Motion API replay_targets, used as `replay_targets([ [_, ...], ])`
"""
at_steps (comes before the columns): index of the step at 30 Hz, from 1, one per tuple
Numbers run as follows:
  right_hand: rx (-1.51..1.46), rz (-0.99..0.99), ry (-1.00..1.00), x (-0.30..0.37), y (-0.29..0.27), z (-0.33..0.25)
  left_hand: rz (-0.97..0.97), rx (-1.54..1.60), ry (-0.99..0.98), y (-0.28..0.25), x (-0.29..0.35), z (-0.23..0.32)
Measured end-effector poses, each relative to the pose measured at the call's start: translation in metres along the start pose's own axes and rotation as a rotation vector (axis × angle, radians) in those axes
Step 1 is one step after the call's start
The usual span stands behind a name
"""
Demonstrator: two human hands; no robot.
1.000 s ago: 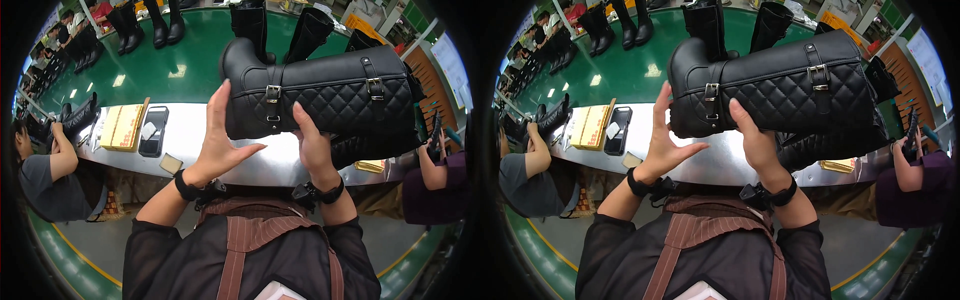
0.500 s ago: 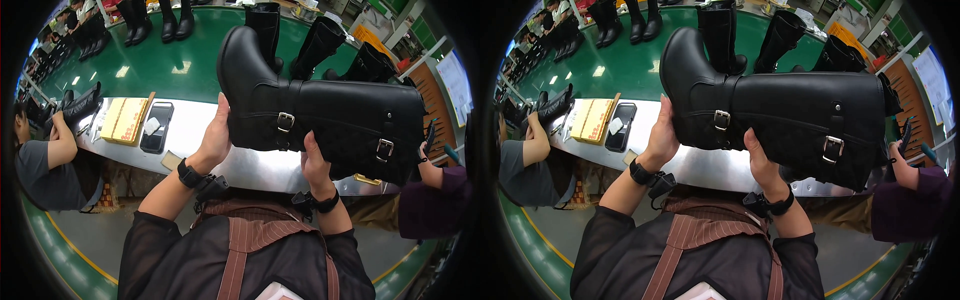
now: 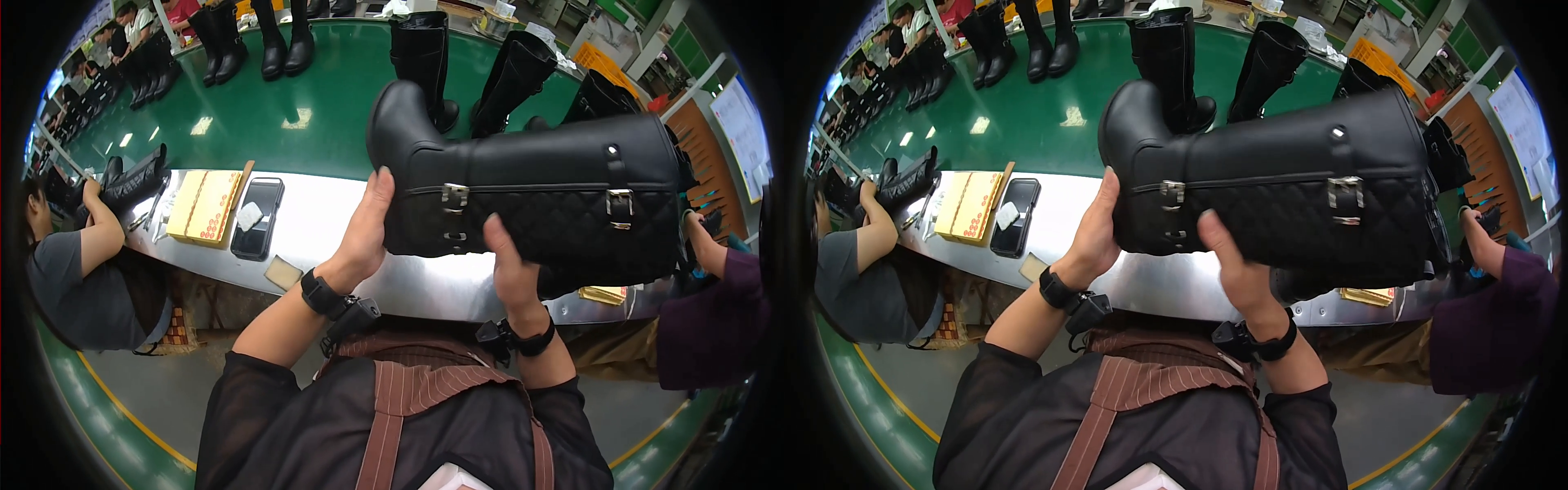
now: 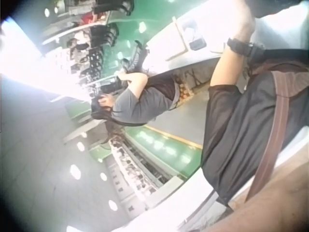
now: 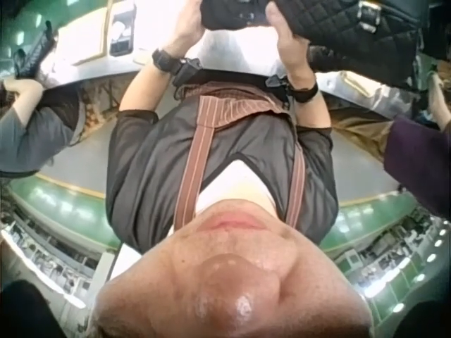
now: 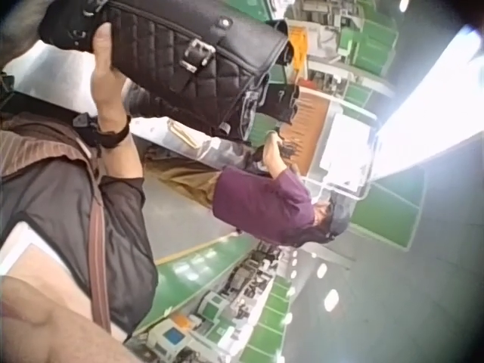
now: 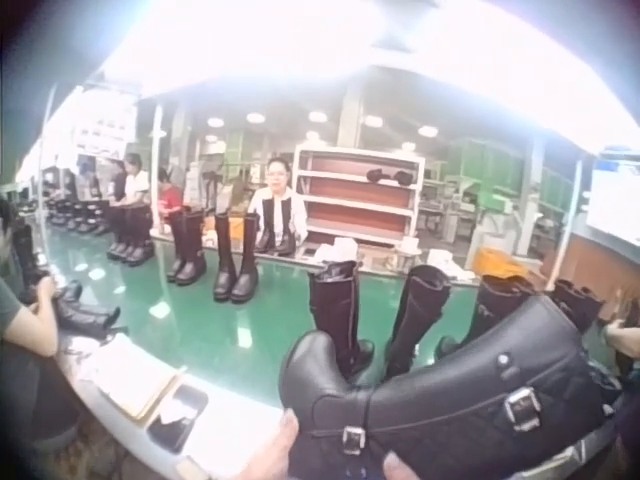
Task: Inspect and clean black boots on a manufacturing assembly line.
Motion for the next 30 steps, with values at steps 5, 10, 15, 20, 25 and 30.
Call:
replay_targets([
  [5,0.115,-0.411,-0.150,-0.002,0.024,-0.034,-0.326,0.138,-0.157,-0.020,-0.010,-0.011],
  [10,0.318,-0.210,-0.087,-0.005,-0.021,-0.038,-0.264,0.480,-0.460,-0.050,-0.011,-0.029],
  [15,0.397,-0.116,0.171,0.027,-0.081,-0.021,-0.132,0.471,-0.555,-0.080,-0.012,-0.033],
  [20,0.492,-0.054,0.397,0.059,-0.128,-0.015,-0.028,0.396,-0.663,-0.099,-0.010,-0.039],
  [25,0.969,0.041,0.561,0.074,-0.185,-0.022,0.162,0.181,-0.571,-0.110,-0.007,-0.038],
  [30,0.997,0.322,0.201,0.067,-0.206,-0.007,0.459,-0.193,0.483,-0.117,0.018,0.026],
])
Point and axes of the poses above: each hand's wrist, its own x-axis away from the middle knuckle, its own y-axis out of the palm, z = x × y, the point moved 5 cm from there along -x, towards the middle knuckle, and after that the axes turned 15 degrees about z, right-handed, at the moved point
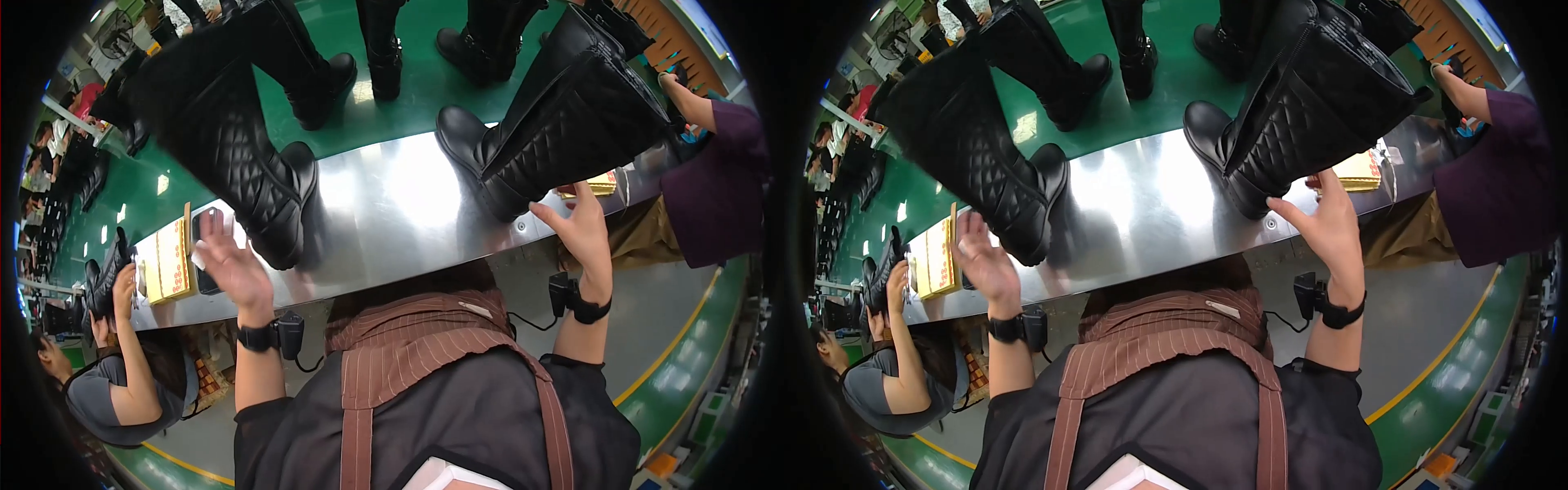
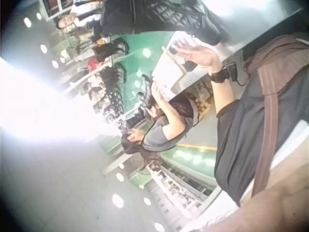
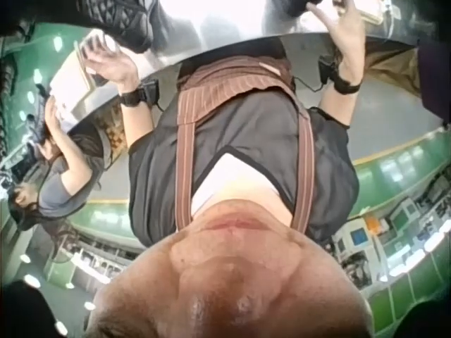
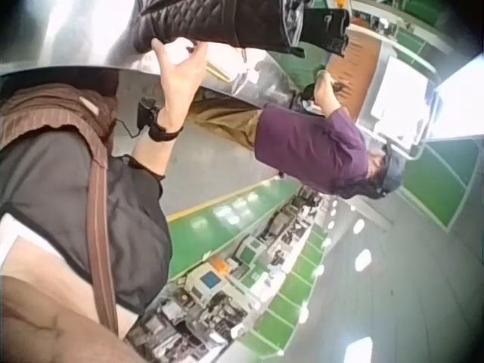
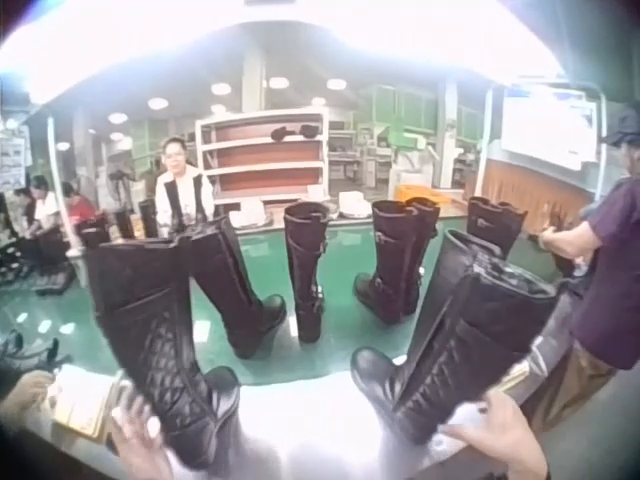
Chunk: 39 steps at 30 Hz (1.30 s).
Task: Inspect and clean black boots on a manufacturing assembly line.
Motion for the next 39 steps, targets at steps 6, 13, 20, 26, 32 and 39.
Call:
replay_targets([
  [6,-0.461,-0.186,0.222,-0.005,0.064,0.032,-0.154,-0.419,0.518,0.017,0.033,0.032],
  [13,-0.600,-0.052,0.204,0.005,0.071,0.032,0.198,-0.411,1.229,0.022,0.073,0.075],
  [20,-0.523,-0.226,-0.081,0.011,0.084,-0.016,-0.642,-0.480,0.904,0.134,0.109,0.059],
  [26,-0.888,0.157,-0.247,-0.005,0.016,-0.076,-0.814,-0.195,0.407,0.216,0.132,0.024],
  [32,-0.002,0.482,-0.805,-0.032,-0.062,-0.153,-0.810,-0.228,0.416,0.238,0.133,0.012],
  [39,-0.161,0.289,-0.789,-0.034,-0.059,-0.171,-0.852,-0.221,0.573,0.231,0.138,0.020],
])
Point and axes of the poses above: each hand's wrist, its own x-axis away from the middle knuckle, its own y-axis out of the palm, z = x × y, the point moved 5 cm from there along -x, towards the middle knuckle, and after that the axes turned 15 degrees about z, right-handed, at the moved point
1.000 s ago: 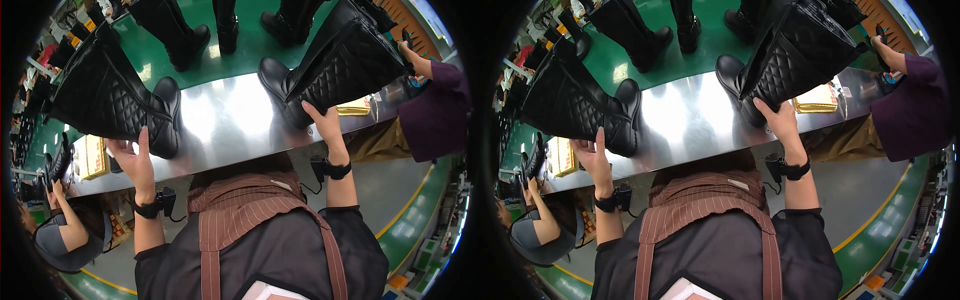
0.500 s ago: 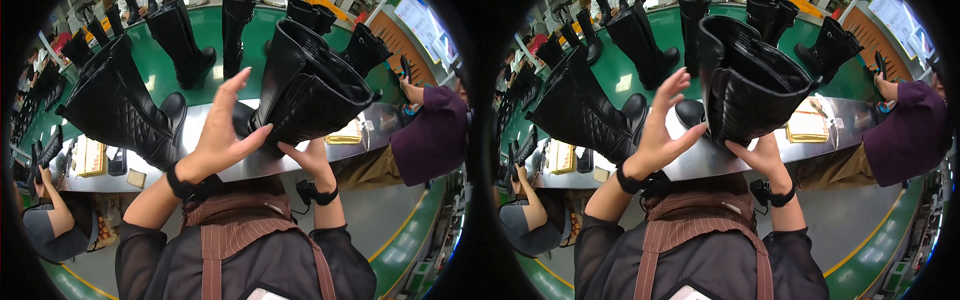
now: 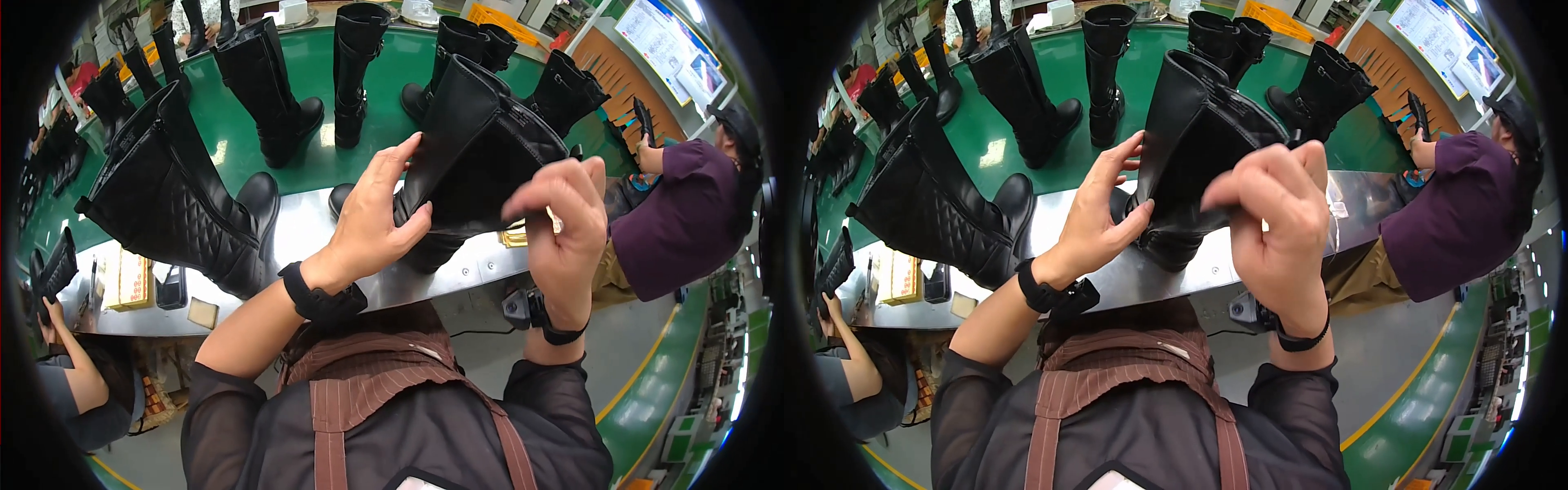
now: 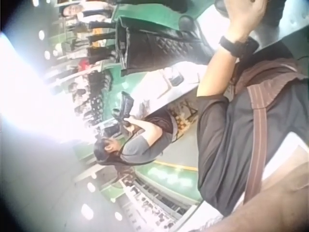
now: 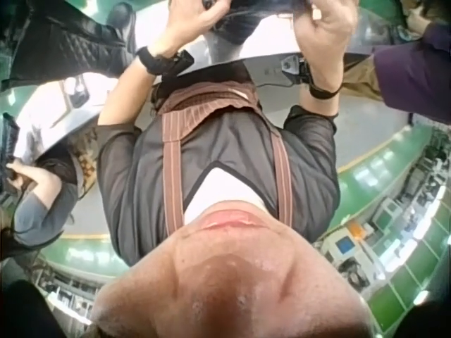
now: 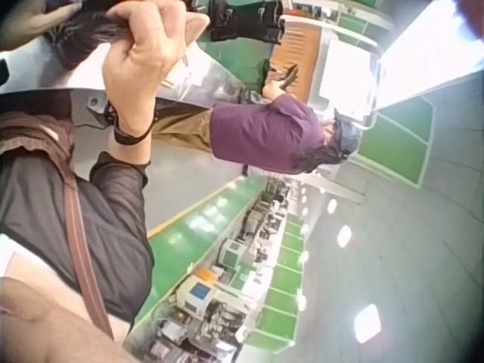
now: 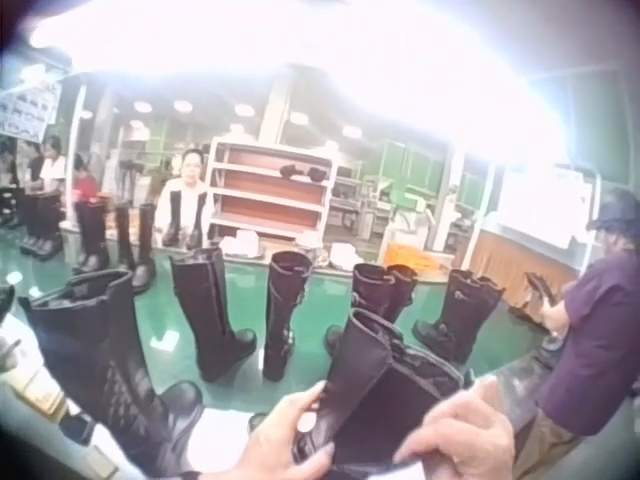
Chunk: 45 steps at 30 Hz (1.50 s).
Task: Inspect and clean black boots on a manufacturing assembly line.
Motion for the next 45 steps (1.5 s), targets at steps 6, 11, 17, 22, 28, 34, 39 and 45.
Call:
replay_targets([
  [6,-0.185,0.031,0.077,0.031,-0.015,-0.004,0.026,-0.143,-0.061,0.008,0.000,-0.009],
  [11,-0.143,0.192,0.159,0.044,-0.027,0.013,0.113,0.007,-0.238,0.000,-0.004,-0.028],
  [17,-0.093,0.165,0.048,0.047,-0.028,0.015,-0.022,0.417,-0.518,-0.009,0.001,-0.042],
  [22,-0.121,0.243,0.219,0.037,-0.006,0.024,-0.073,0.328,-0.510,-0.007,0.007,-0.039],
  [28,-0.408,0.402,0.570,0.043,0.028,0.052,-0.026,0.250,-0.446,-0.014,0.031,-0.046],
  [34,-0.662,0.300,0.654,0.103,0.036,0.072,-0.412,0.005,-1.039,-0.004,0.093,-0.081],
  [39,-0.758,-0.018,1.163,0.182,0.045,0.090,-0.453,0.267,-1.348,0.016,0.119,-0.082],
  [45,-0.643,-0.325,1.088,0.220,0.066,0.091,-0.487,0.277,-1.461,0.031,0.126,-0.094],
])
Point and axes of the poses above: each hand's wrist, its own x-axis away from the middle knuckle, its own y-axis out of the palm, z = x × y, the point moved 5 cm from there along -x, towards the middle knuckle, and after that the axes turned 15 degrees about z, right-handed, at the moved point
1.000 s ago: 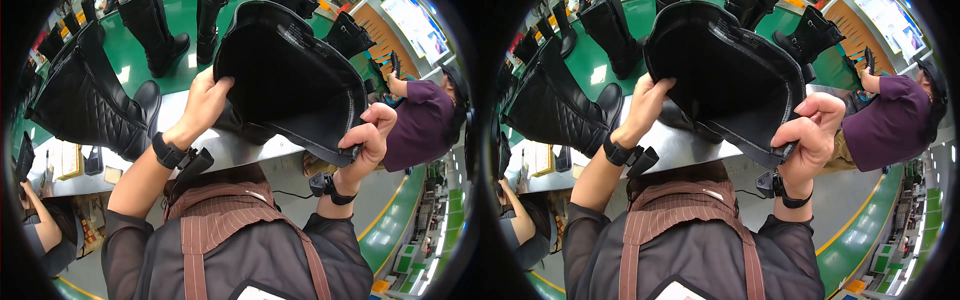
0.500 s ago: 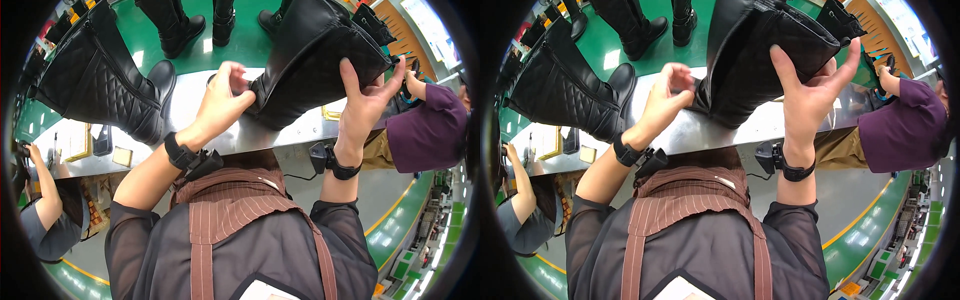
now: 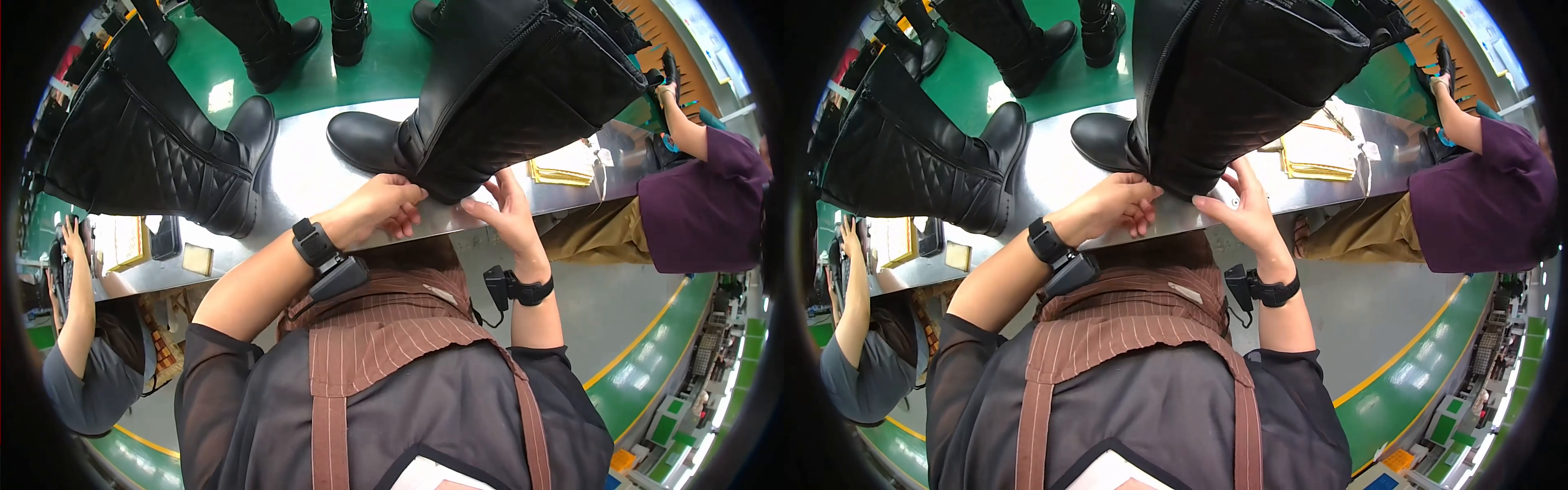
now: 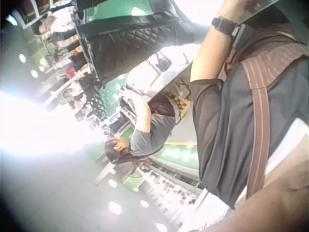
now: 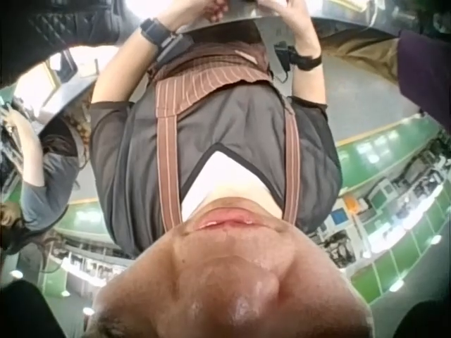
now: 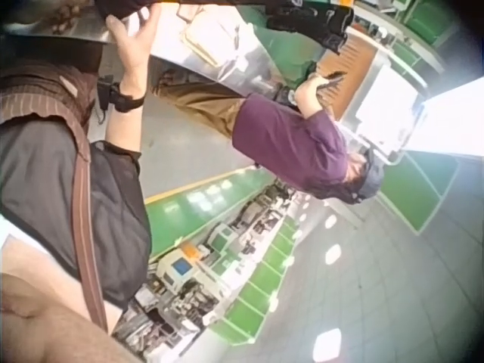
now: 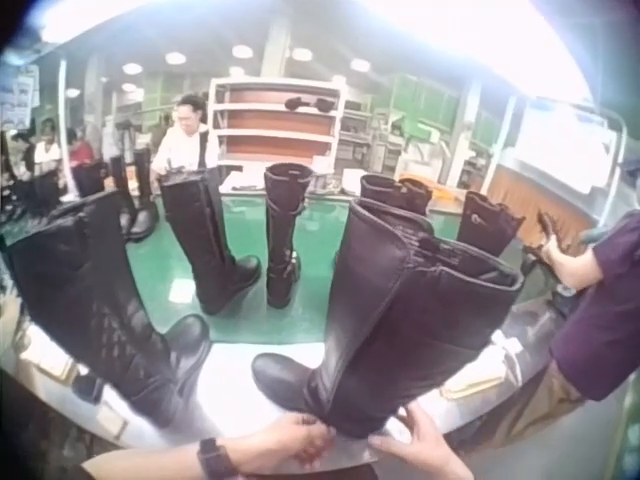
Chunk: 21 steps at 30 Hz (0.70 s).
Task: Inspect and clean black boots on a manufacturing assembly line.
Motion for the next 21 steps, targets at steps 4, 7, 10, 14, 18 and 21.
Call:
replay_targets([
  [4,0.039,-0.016,0.069,-0.009,0.008,0.010,-0.159,0.097,-0.136,0.002,-0.014,-0.006],
  [7,0.217,-0.047,0.157,-0.013,0.016,0.018,-0.304,0.119,-0.161,0.007,-0.017,-0.006],
  [10,0.299,0.029,-0.105,-0.016,0.021,0.004,-0.326,0.083,-0.100,0.011,-0.001,0.012],
  [14,0.391,0.021,-0.021,-0.012,0.023,-0.002,-0.324,0.108,0.055,0.017,0.062,0.080],
  [18,0.385,0.020,-0.060,-0.010,0.025,-0.015,-0.544,0.232,0.467,0.016,0.154,0.160],
  [21,0.516,-0.053,0.143,-0.007,0.028,-0.005,-0.380,0.090,0.654,0.024,0.161,0.176],
])
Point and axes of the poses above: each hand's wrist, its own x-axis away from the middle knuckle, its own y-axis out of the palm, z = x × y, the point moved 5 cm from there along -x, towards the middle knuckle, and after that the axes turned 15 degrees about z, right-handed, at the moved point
